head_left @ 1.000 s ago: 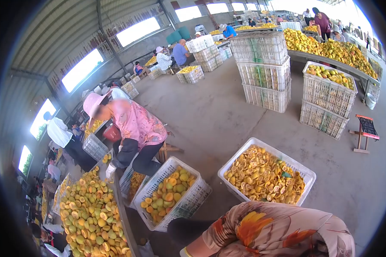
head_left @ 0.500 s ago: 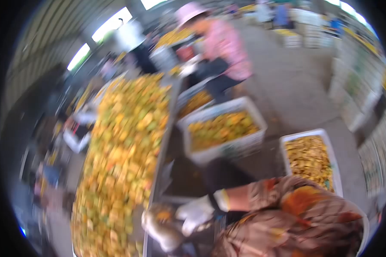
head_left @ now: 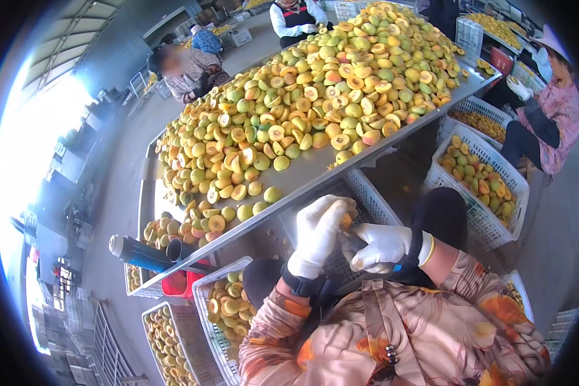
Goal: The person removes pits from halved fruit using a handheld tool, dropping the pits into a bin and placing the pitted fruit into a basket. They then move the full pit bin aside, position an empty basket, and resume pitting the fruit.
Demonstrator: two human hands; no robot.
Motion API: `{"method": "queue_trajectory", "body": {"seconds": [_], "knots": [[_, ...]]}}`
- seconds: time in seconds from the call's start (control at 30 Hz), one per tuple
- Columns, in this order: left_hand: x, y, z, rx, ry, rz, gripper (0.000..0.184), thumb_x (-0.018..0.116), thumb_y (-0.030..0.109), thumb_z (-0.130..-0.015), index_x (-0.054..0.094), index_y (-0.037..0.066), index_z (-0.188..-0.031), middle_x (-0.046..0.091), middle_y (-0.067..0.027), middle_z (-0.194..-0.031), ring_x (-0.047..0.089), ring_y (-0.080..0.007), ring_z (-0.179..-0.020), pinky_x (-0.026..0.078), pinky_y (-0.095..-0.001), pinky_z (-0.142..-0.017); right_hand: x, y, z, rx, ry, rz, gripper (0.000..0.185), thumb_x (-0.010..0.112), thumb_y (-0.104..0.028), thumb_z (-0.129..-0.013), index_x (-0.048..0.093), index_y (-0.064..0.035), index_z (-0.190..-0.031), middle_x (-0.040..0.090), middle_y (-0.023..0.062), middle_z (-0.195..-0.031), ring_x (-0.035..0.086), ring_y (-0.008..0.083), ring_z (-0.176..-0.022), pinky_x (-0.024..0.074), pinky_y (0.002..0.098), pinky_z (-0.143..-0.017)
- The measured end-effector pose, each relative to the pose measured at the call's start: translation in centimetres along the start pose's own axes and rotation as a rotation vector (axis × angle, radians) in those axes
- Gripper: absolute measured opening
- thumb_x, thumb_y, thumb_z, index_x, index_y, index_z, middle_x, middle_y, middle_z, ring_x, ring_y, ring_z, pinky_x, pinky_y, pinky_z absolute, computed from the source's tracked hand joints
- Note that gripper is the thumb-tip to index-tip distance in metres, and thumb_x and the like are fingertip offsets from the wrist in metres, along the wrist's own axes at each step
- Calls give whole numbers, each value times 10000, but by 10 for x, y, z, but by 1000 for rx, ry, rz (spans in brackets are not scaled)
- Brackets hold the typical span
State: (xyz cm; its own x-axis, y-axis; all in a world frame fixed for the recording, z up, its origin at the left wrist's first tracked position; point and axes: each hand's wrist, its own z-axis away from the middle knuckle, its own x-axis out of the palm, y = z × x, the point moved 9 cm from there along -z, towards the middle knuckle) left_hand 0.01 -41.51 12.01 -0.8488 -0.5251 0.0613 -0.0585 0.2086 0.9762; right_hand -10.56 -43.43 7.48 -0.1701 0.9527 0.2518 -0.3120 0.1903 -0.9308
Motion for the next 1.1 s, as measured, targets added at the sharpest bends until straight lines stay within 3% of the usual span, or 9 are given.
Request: {"method": "queue_trajectory", "body": {"seconds": [0.2,0.33,0.5,0.6,0.67,0.73,0.83,1.0,1.1], "knots": [[-8,-29,9,-162,149,635,537,499,496,-1050,653,-17,-1088,710,-160,-929,687,-233,-787,568,-330,-714,22,0,-10,-13,-149,-349,220,731,-143,-841,563,0,-854,465,13,-550,394,94,-390,295,258,-372],[-48,-39,17,-205,337,657,638,421,607,-1042,634,15,-1140,709,-178,-948,669,-260,-762,568,-349,-670,11,-2,-14,-21,-113,-371,214,746,-108,-818,569,4,-859,485,27,-561,421,94,-395,312,258,-369],[-146,-28,68,-109,562,310,719,390,657,-1029,616,-2,-1206,710,-180,-988,684,-265,-847,557,-365,-694,-50,34,-33,115,339,192,136,717,-120,-864,597,-57,-875,551,-30,-630,498,58,-471,391,241,-428],[-208,-11,119,-129,720,87,563,421,501,-1079,604,-9,-1233,717,-176,-1017,691,-276,-817,577,-360,-745,-62,69,-46,136,317,247,196,719,-168,-858,580,-46,-922,563,13,-663,538,100,-483,442,284,-450],[-236,8,146,-227,654,-506,364,566,340,-1002,667,26,-1156,713,-164,-1044,679,-311,-930,536,-396,-852,-63,69,-49,130,320,374,203,722,-176,-848,602,-30,-921,589,33,-696,574,125,-550,473,315,-525],[-271,5,167,-431,577,-1037,266,692,242,-916,705,43,-1093,701,-166,-1042,667,-355,-969,517,-431,-894,-66,76,-51,170,313,486,277,714,-231,-831,615,3,-940,653,119,-783,653,244,-728,512,383,-695],[-270,12,142,-218,498,-1671,291,739,252,-869,712,38,-1064,701,-158,-971,656,-363,-928,516,-451,-869,-71,85,-57,152,285,619,342,699,-255,-824,621,26,-1002,692,231,-924,688,380,-913,515,440,-806],[-235,-21,-2,-44,400,-1377,401,743,313,-856,700,29,-1136,707,-180,-1057,654,-368,-1015,510,-452,-878,-75,81,-63,125,303,646,398,691,-259,-825,617,53,-1062,684,293,-980,670,455,-997,522,474,-854],[-211,-82,-80,-187,157,-1419,420,707,400,-853,697,57,-1096,713,-178,-1053,672,-383,-977,520,-480,-857,-74,74,-67,120,284,692,441,693,-249,-818,615,70,-1113,676,319,-992,676,461,-998,530,485,-859]]}}
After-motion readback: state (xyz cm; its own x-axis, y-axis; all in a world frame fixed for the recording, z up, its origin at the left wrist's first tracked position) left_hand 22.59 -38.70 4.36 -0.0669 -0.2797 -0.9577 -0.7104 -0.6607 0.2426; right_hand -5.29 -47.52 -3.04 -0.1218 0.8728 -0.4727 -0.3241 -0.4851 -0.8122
